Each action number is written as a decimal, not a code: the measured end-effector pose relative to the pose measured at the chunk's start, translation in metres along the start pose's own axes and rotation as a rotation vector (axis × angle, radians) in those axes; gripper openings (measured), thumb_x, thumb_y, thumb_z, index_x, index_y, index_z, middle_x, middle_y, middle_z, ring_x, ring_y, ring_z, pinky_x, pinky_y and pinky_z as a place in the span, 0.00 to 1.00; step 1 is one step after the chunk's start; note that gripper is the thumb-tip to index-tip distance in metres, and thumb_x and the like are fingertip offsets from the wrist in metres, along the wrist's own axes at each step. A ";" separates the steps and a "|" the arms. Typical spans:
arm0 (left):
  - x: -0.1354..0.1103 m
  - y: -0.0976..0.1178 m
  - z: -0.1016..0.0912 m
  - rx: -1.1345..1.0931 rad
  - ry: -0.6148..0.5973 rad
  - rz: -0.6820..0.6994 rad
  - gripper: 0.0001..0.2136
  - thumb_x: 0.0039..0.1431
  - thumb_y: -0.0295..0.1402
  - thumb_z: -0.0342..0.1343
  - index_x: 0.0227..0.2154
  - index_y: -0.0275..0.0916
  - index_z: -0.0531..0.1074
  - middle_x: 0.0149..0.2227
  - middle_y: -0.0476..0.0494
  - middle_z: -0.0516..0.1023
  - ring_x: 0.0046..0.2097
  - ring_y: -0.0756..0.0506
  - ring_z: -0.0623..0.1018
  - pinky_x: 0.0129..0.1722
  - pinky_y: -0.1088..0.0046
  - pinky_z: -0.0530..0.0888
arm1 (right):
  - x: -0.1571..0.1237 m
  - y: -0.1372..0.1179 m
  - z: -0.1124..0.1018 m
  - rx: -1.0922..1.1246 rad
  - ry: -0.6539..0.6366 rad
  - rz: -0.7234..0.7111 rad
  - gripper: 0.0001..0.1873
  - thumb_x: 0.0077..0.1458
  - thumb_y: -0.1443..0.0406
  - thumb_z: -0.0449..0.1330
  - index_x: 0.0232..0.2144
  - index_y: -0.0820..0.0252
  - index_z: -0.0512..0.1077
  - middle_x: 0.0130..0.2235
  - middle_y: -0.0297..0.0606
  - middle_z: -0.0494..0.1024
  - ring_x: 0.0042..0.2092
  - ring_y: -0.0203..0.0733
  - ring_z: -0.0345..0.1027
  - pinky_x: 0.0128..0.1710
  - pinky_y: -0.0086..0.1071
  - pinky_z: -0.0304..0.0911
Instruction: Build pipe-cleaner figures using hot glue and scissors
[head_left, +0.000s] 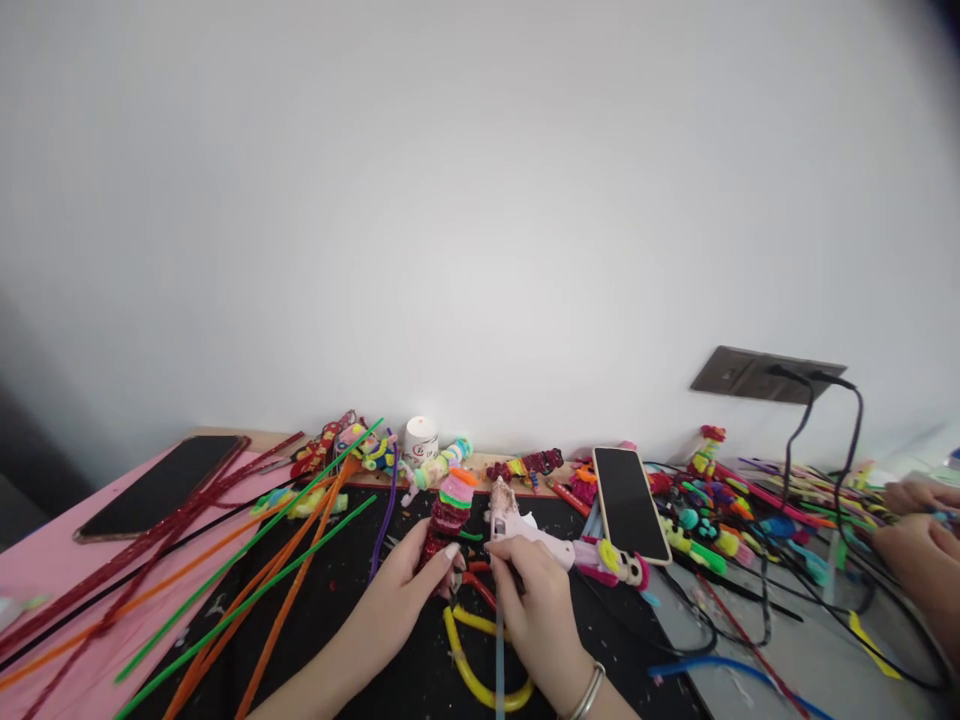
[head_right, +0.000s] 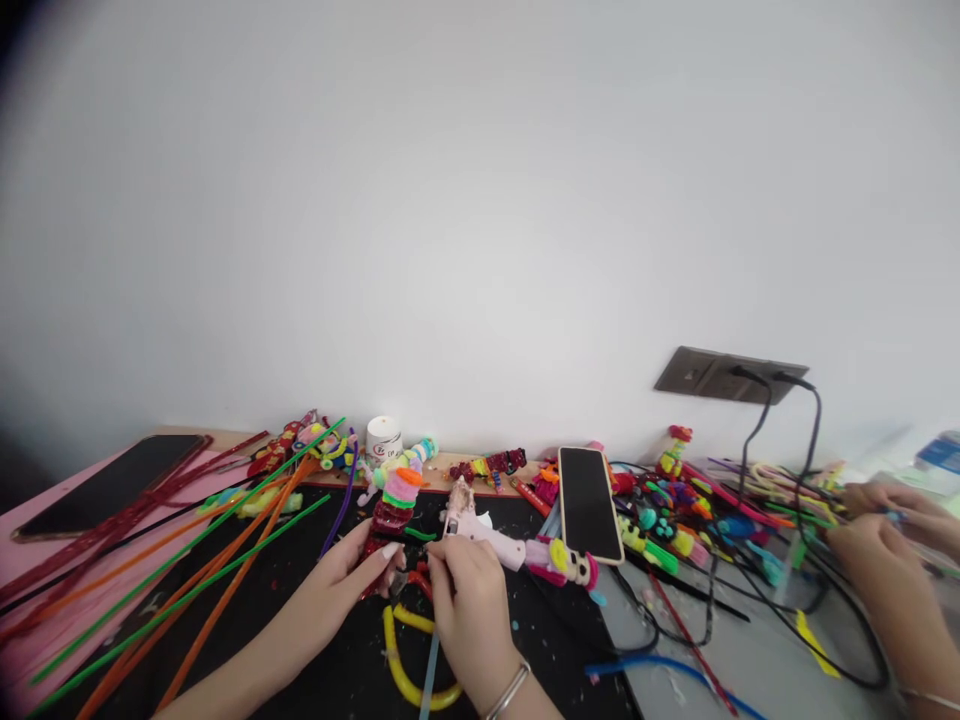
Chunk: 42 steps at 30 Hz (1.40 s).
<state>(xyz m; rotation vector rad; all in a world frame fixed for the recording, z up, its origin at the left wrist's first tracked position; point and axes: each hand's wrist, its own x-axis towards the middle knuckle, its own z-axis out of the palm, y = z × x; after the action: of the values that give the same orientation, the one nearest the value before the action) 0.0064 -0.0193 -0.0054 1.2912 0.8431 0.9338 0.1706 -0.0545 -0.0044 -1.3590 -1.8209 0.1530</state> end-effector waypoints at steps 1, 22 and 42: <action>-0.001 0.001 0.001 -0.012 -0.002 -0.005 0.11 0.58 0.37 0.49 0.40 0.37 0.69 0.29 0.49 0.72 0.30 0.48 0.71 0.32 0.73 0.69 | 0.000 0.001 0.000 0.003 -0.003 0.017 0.08 0.55 0.71 0.51 0.30 0.58 0.69 0.29 0.36 0.74 0.30 0.40 0.66 0.31 0.31 0.59; -0.002 -0.002 0.000 -0.710 -0.045 -0.183 0.12 0.56 0.35 0.54 0.42 0.38 0.72 0.35 0.44 0.76 0.36 0.48 0.72 0.41 0.70 0.66 | 0.001 0.001 0.000 0.146 0.027 0.169 0.08 0.55 0.68 0.53 0.25 0.60 0.69 0.26 0.34 0.73 0.29 0.39 0.66 0.30 0.28 0.59; 0.013 -0.001 -0.022 -0.609 0.278 -0.047 0.18 0.51 0.37 0.59 0.45 0.40 0.69 0.39 0.44 0.77 0.44 0.44 0.74 0.47 0.67 0.68 | 0.010 0.044 -0.024 -0.429 -0.243 0.248 0.30 0.40 0.72 0.50 0.49 0.55 0.64 0.44 0.41 0.70 0.46 0.50 0.60 0.44 0.40 0.48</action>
<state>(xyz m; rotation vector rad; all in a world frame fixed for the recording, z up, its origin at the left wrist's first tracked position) -0.0084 0.0011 -0.0085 0.6228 0.7147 1.2304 0.2184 -0.0364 -0.0076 -1.9401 -1.9509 0.0587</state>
